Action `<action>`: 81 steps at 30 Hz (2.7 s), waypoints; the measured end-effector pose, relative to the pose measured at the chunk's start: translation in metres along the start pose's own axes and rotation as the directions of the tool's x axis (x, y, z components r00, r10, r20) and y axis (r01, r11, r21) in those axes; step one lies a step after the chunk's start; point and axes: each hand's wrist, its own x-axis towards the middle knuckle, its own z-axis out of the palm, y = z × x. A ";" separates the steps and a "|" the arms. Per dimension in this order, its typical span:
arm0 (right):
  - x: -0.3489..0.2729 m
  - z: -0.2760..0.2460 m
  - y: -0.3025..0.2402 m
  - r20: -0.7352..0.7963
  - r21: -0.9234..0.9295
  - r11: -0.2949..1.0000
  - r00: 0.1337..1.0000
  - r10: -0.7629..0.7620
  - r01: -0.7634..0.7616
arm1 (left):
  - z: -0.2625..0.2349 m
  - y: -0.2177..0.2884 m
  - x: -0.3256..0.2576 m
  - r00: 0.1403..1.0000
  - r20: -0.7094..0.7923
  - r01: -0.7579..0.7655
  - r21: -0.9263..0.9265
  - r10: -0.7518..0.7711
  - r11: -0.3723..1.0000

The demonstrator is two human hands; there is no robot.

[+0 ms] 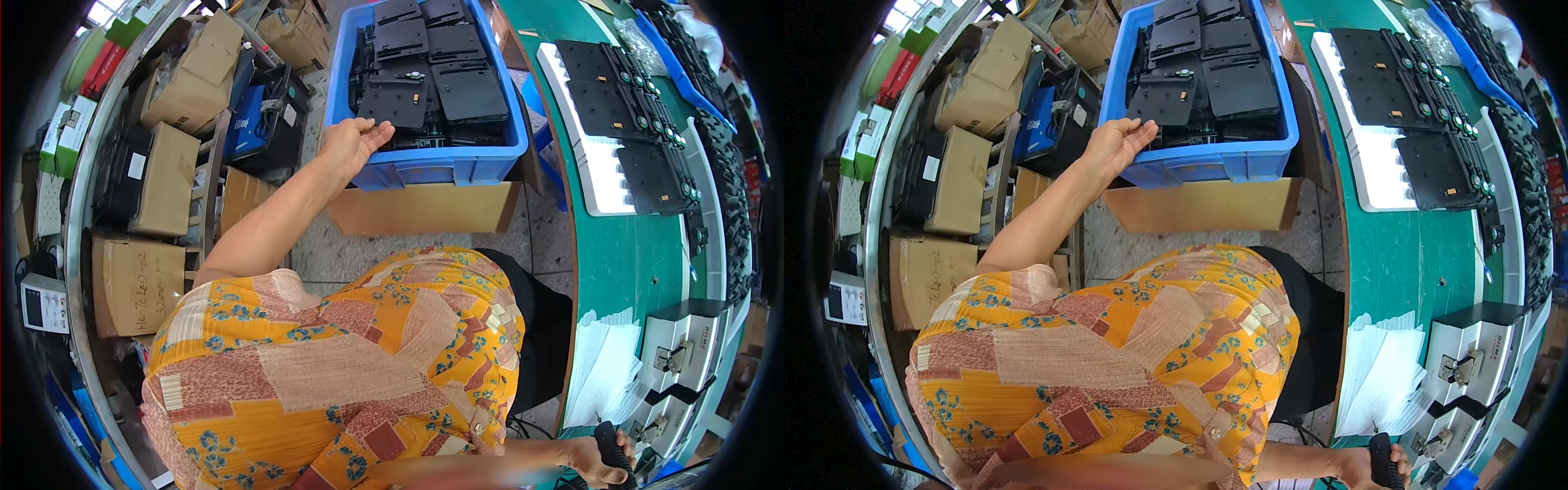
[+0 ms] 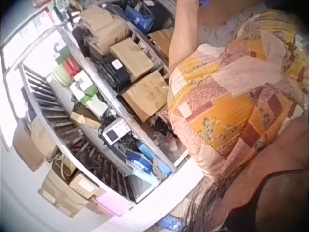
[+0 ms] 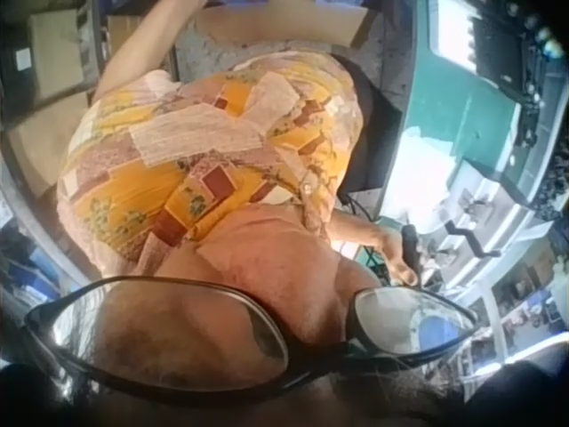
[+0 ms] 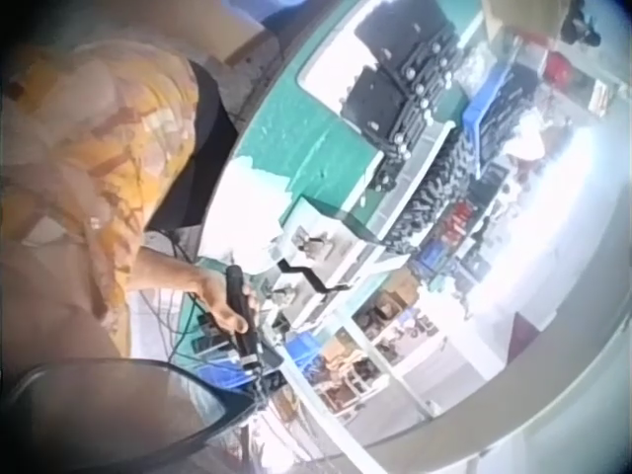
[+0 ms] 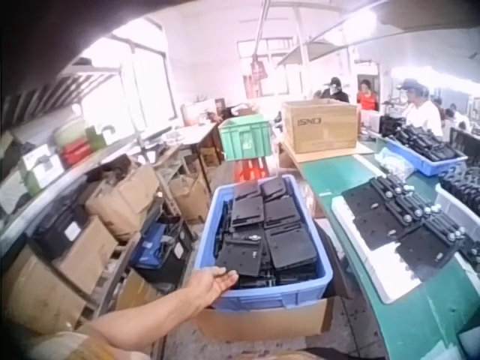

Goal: The person assembles an electronic device casing by fastening screws into it with a powered screwdriver.

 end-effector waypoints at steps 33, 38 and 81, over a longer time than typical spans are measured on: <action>0.015 -0.061 0.019 0.240 0.046 0.937 0.914 0.326 -0.346 | 0.034 -0.002 0.025 0.613 0.735 -0.493 0.643 0.290 -0.587; 0.006 -0.050 0.005 0.173 0.077 0.882 0.877 0.448 -0.465 | 0.055 0.011 0.005 0.692 0.687 -0.454 0.653 0.222 -0.606; -0.003 -0.046 0.001 0.188 0.060 0.928 0.917 0.351 -0.368 | 0.299 -0.090 -0.032 0.415 0.896 -0.806 0.442 0.157 -0.393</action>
